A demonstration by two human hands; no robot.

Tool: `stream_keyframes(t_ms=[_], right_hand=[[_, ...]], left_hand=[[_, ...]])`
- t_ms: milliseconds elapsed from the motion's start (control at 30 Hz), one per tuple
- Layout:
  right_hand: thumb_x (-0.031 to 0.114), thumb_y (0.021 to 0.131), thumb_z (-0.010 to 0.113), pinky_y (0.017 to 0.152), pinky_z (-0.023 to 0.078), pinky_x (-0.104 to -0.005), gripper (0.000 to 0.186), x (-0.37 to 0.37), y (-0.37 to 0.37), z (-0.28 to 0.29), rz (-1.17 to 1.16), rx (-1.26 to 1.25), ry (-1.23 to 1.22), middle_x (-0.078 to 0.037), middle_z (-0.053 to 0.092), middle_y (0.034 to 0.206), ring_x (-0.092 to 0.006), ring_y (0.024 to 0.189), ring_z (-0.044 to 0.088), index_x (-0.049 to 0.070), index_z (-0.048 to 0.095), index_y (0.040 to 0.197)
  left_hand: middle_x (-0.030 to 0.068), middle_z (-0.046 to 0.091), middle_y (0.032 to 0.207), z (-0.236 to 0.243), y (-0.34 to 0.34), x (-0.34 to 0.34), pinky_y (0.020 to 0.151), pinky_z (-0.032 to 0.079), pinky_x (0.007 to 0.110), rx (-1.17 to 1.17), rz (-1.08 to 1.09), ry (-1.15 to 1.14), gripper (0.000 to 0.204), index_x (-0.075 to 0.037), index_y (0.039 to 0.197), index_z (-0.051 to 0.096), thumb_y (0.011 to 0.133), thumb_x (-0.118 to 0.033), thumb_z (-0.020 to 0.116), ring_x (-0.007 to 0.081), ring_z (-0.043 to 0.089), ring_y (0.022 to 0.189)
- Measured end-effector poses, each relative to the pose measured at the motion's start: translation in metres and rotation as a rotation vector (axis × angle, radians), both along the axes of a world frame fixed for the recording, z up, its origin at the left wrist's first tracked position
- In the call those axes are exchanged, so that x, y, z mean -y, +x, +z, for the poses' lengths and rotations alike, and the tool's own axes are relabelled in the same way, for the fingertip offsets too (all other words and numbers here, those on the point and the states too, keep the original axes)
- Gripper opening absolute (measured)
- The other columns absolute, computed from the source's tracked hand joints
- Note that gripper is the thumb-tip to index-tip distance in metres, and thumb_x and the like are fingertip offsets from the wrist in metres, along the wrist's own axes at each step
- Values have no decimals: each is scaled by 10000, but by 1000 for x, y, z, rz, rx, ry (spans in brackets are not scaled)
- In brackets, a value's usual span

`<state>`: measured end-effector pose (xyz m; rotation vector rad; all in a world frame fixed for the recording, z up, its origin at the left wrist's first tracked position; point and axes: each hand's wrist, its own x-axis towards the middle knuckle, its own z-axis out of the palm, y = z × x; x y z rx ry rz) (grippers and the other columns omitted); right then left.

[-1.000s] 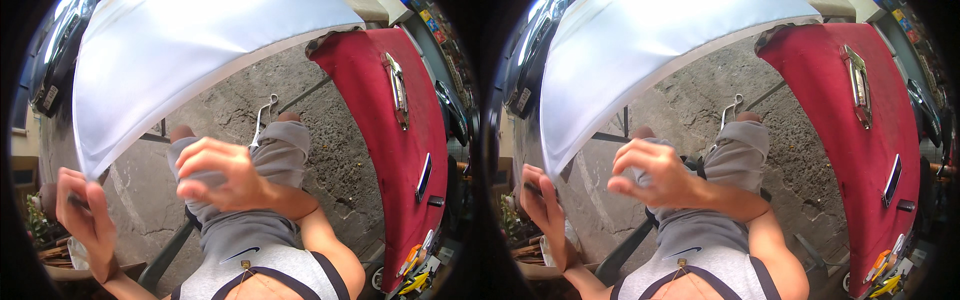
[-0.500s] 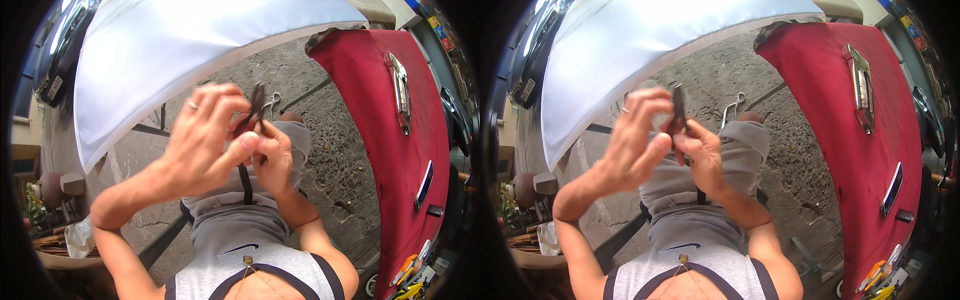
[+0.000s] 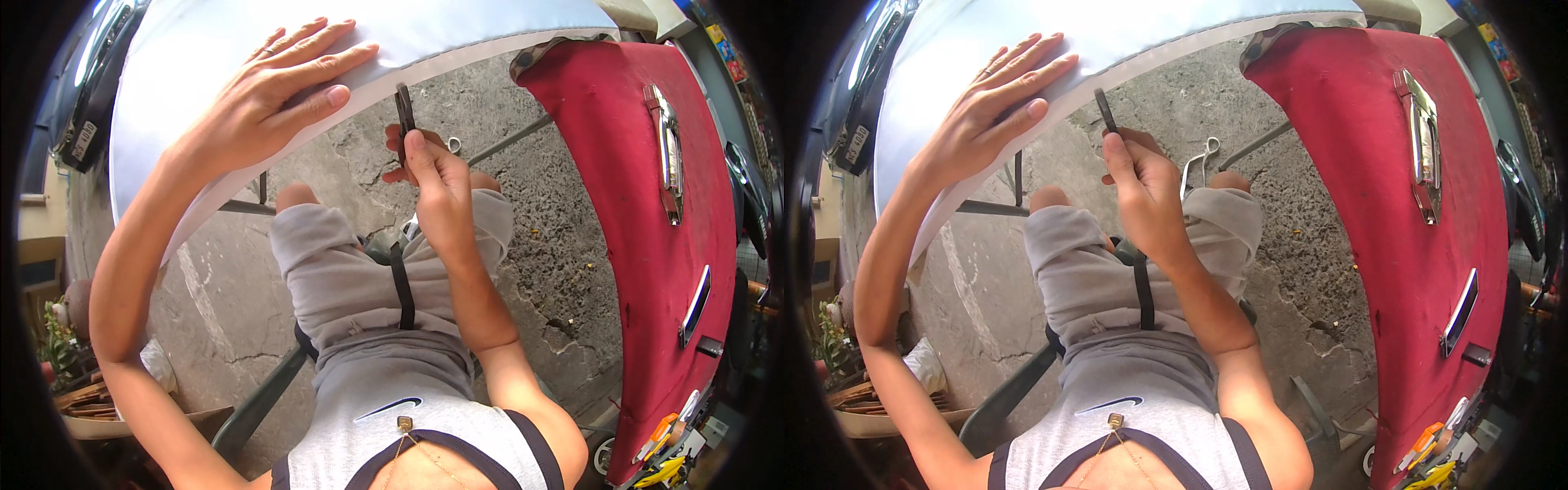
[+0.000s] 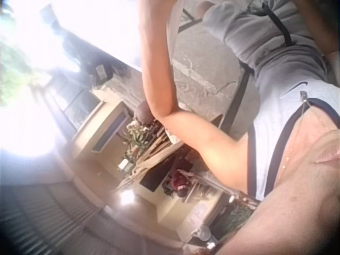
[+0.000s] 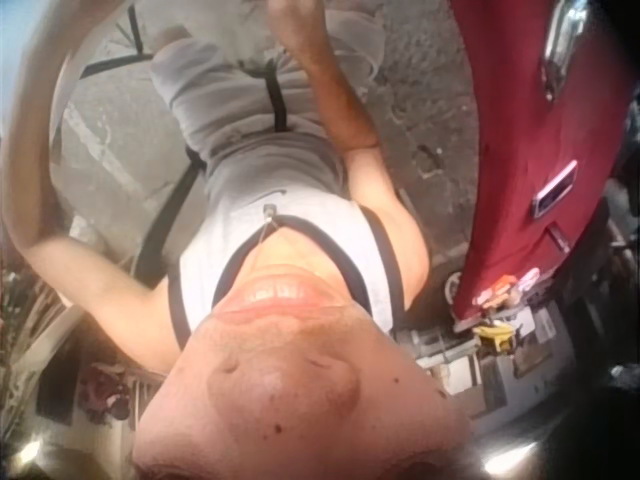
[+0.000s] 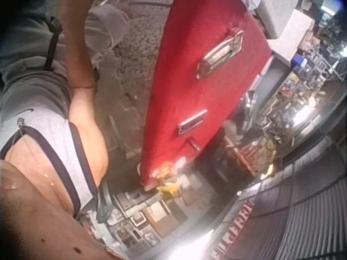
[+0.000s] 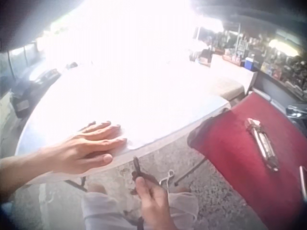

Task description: The person is upholstering a piece of furniture by attaching white fabric to a wooden frame. They use a staple gun to secure the fabric, repeatedly pulling it taut and fastening it to the edges of the frame. The person also uses pliers to adjust or remove staples as needed during the process.

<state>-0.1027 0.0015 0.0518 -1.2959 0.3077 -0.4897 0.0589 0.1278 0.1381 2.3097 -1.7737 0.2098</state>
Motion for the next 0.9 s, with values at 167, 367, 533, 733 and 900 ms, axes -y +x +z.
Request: stream_keyframes(t_ms=[167, 367, 533, 733, 900], right_hand=[[273, 936, 479, 553, 409, -218, 363, 1, 1, 8, -14, -87, -153, -22, 538, 813, -72, 678, 464, -48, 623, 845], [201, 915, 510, 528, 327, -269, 330, -5, 6, 4, -119, -11, -251, -48, 491, 680, -103, 580, 404, -54, 538, 708], [220, 935, 473, 577, 314, -236, 363, -6, 8, 7, -99, -23, -246, -10, 453, 654, -77, 615, 378, -34, 531, 682], [176, 920, 487, 543, 327, -255, 332, -14, 13, 4, -133, 29, -190, -41, 477, 668, -108, 592, 404, -37, 515, 667], [142, 894, 519, 522, 387, -297, 274, -19, 12, -2, -208, 42, -270, -125, 558, 765, -187, 572, 488, -56, 546, 706]], left_hand=[[81, 392, 1376, -1, 1, 1, 1102, 166, 460, -26, -5, -3, 453, -212, 1231, 544, 881, -473, 424, 263, 275, 1323], [84, 410, 1365, 10, 26, 10, 1086, 170, 505, -227, -37, 107, 412, -207, 1222, 555, 880, -413, 450, 269, 287, 1319], [153, 466, 1256, 39, 61, 37, 917, 357, 443, -389, -275, 181, 508, -130, 1249, 500, 874, -473, 480, 265, 413, 1162], [173, 247, 1440, 18, 65, 59, 1094, 95, 480, -252, 118, 150, 574, -202, 1337, 408, 861, -517, 464, 332, 141, 1356], [180, 256, 1435, 16, 59, 67, 1087, 113, 494, -323, 106, 120, 570, -201, 1321, 434, 857, -531, 457, 344, 148, 1350]])
